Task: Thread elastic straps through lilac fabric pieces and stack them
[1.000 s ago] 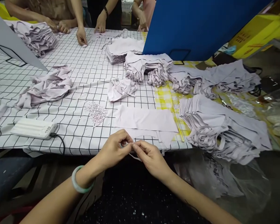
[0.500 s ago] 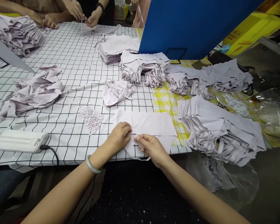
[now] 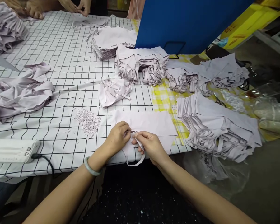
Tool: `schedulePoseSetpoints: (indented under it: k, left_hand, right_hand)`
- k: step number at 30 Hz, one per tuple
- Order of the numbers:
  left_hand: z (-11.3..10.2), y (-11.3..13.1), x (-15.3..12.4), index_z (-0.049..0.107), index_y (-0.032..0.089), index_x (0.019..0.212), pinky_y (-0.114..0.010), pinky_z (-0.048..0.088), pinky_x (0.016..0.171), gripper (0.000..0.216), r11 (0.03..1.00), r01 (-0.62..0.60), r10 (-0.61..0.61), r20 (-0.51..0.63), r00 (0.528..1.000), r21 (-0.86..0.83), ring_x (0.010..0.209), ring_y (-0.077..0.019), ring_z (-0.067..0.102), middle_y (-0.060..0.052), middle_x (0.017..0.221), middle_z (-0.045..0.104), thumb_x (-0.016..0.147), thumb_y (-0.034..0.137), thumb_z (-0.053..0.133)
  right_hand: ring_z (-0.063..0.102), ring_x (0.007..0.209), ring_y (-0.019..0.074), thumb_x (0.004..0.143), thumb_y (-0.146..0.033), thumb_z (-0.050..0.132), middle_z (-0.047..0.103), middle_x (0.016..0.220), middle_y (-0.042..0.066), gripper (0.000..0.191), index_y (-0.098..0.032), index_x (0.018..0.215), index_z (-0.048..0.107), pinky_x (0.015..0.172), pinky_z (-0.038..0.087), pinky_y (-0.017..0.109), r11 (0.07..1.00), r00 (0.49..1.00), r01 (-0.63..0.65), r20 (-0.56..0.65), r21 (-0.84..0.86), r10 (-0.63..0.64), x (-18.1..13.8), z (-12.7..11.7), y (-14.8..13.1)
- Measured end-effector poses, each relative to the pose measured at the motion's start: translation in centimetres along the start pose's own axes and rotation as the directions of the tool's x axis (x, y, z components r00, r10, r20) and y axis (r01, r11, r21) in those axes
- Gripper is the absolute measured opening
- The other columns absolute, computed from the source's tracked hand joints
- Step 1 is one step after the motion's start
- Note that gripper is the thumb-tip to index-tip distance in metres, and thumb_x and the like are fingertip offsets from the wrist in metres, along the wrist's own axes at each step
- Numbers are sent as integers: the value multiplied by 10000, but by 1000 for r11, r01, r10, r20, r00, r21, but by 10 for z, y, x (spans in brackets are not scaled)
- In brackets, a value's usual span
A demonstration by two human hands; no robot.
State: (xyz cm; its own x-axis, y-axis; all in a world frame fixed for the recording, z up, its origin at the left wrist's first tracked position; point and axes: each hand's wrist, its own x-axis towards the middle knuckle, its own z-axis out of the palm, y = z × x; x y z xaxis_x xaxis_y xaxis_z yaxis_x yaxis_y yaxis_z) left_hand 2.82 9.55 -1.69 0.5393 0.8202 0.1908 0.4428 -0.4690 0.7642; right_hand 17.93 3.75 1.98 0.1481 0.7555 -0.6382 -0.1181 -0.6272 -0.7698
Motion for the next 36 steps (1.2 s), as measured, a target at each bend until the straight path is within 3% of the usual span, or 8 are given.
schedulePoseSetpoints:
  k: [4,13,36]
  left_hand:
    - [-6,6,5,637,155,768,-293,501,699,153,993,107,-104,53,993,-58,762,-151,603,-55,872,636,843,81,527]
    - [-9,5,6,647,157,749,-294,487,710,161,983,151,-142,84,986,-108,787,-154,608,-49,881,640,822,72,533]
    - [-11,4,7,659,165,737,-307,470,740,170,978,157,-142,114,983,-136,786,-155,599,-45,869,642,841,120,533]
  right_hand:
    - [541,424,78,733,-314,656,668,639,16,170,-147,758,677,374,410,177,995,999,-37,-2,90,38,-2,7,3]
    - [566,428,95,705,-271,684,629,570,6,129,-143,718,675,398,467,192,971,995,-67,-54,228,81,6,13,-1]
    - [566,423,102,722,-228,611,604,546,1,113,-129,707,664,417,472,205,979,993,-94,-53,182,105,10,13,-9]
